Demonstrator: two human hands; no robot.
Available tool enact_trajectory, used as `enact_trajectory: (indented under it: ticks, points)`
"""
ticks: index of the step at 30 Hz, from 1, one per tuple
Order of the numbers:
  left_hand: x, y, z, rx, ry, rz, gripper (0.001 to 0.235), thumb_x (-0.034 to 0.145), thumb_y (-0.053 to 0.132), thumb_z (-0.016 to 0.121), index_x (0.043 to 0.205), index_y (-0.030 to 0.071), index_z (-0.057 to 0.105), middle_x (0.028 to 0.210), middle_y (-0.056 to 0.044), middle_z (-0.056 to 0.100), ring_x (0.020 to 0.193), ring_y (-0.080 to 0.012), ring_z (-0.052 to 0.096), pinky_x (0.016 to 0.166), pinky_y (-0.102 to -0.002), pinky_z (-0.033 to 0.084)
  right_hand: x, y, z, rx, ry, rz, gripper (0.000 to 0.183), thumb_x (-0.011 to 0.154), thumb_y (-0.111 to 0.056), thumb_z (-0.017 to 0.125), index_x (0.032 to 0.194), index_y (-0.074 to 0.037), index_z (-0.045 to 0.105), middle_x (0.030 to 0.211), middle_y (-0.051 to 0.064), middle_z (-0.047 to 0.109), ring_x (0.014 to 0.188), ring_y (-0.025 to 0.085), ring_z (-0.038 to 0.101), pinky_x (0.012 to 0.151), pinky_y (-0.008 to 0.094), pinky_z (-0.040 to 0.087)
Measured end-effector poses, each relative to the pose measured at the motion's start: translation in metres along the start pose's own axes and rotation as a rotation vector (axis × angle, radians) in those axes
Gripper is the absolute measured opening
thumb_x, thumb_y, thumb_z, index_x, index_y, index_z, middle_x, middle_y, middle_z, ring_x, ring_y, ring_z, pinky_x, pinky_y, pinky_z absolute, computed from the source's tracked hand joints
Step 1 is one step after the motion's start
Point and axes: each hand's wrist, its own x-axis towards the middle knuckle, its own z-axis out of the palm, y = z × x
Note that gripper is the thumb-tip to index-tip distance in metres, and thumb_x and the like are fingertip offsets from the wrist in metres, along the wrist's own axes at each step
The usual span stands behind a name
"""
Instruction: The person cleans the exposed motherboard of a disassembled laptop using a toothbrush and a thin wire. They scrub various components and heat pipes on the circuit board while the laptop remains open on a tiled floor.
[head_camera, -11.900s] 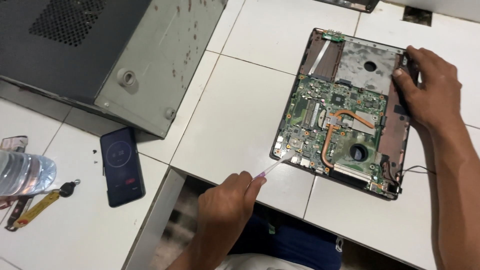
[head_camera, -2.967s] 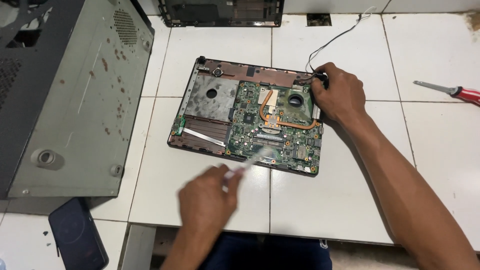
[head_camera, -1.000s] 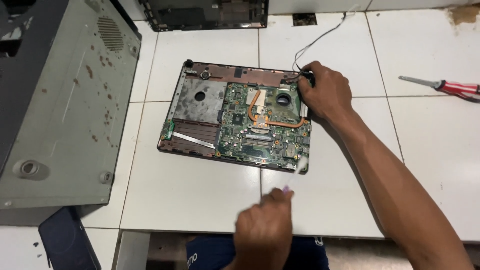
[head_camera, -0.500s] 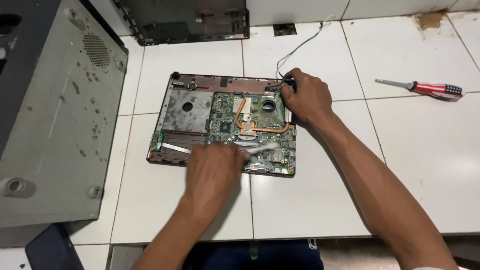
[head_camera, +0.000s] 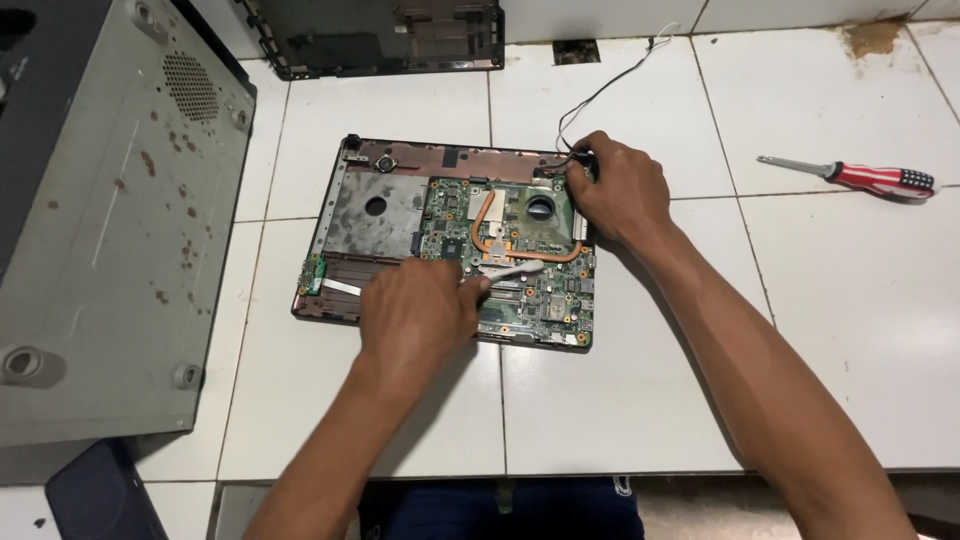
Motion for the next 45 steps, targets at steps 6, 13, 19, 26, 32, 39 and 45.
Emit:
enact_trajectory:
  ticks: [6,13,19,26,32,39,45]
  points:
    - [-0.003,0.016,0.030,0.077,0.031,0.146,0.042,0.099,0.036,0.056,0.095,0.004,0.082,0.077,-0.020,0.076,0.086,-0.0470,0.078,0.075,-0.057,0.061,0.004,0.007,0.003,-0.023,0.018,-0.014,0.038,0.103,-0.041,0.060,0.129,-0.015,0.070,0.106,0.015,0.077,0.104,0.041,0.074,0.094,0.059,0.055]
    - [0.001,0.020,0.017,0.092,0.064,0.258,0.034,0.098,0.032,0.062,0.095,0.005,0.082,0.079,-0.022,0.077,0.083,-0.0476,0.077,0.075,-0.056,0.061,0.001,-0.002,-0.002,-0.031,0.009,0.006,0.040,0.104,-0.038,0.060,0.134,-0.013,0.070,0.106,0.018,0.077,0.104,0.042,0.074,0.094,0.059,0.055]
    - [0.007,0.035,0.061,0.173,0.207,0.346,0.035,0.103,0.030,0.054,0.091,0.007,0.077,0.067,-0.010,0.070,0.071,-0.0344,0.076,0.072,-0.047,0.056,0.003,0.004,-0.002,-0.054,0.005,0.002,0.041,0.104,-0.041,0.059,0.133,-0.015,0.071,0.103,0.018,0.077,0.103,0.044,0.074,0.094,0.059,0.055]
    - [-0.016,0.037,0.048,0.006,0.161,0.270,0.038,0.106,0.029,0.049,0.090,0.003,0.073,0.068,-0.014,0.071,0.073,-0.0403,0.077,0.067,-0.055,0.057,0.003,0.005,0.002,-0.039,0.010,-0.026,0.040,0.105,-0.041,0.059,0.133,-0.014,0.071,0.100,0.019,0.076,0.102,0.044,0.073,0.093,0.059,0.055]
    - [-0.024,0.027,0.046,-0.040,0.138,0.243,0.039,0.105,0.031,0.049,0.090,0.003,0.071,0.068,-0.017,0.072,0.073,-0.0430,0.077,0.065,-0.057,0.058,0.002,0.004,0.001,-0.033,0.033,-0.029,0.040,0.105,-0.041,0.060,0.132,-0.014,0.072,0.098,0.018,0.076,0.100,0.042,0.075,0.092,0.057,0.055]
    - [-0.033,-0.001,0.038,0.080,0.100,0.074,0.037,0.107,0.031,0.047,0.101,0.003,0.072,0.077,-0.017,0.075,0.080,-0.0446,0.078,0.069,-0.058,0.061,0.005,0.010,0.006,-0.018,0.039,-0.052,0.039,0.106,-0.040,0.060,0.131,-0.013,0.072,0.098,0.018,0.076,0.098,0.043,0.075,0.092,0.058,0.055]
    - [-0.034,-0.051,0.017,-0.066,0.044,0.021,0.052,0.106,0.044,0.044,0.104,0.001,0.074,0.086,-0.029,0.075,0.089,-0.0568,0.074,0.076,-0.068,0.057,0.002,0.004,0.002,0.002,0.038,-0.038,0.039,0.106,-0.038,0.059,0.132,-0.012,0.072,0.097,0.018,0.076,0.096,0.041,0.075,0.090,0.057,0.057]
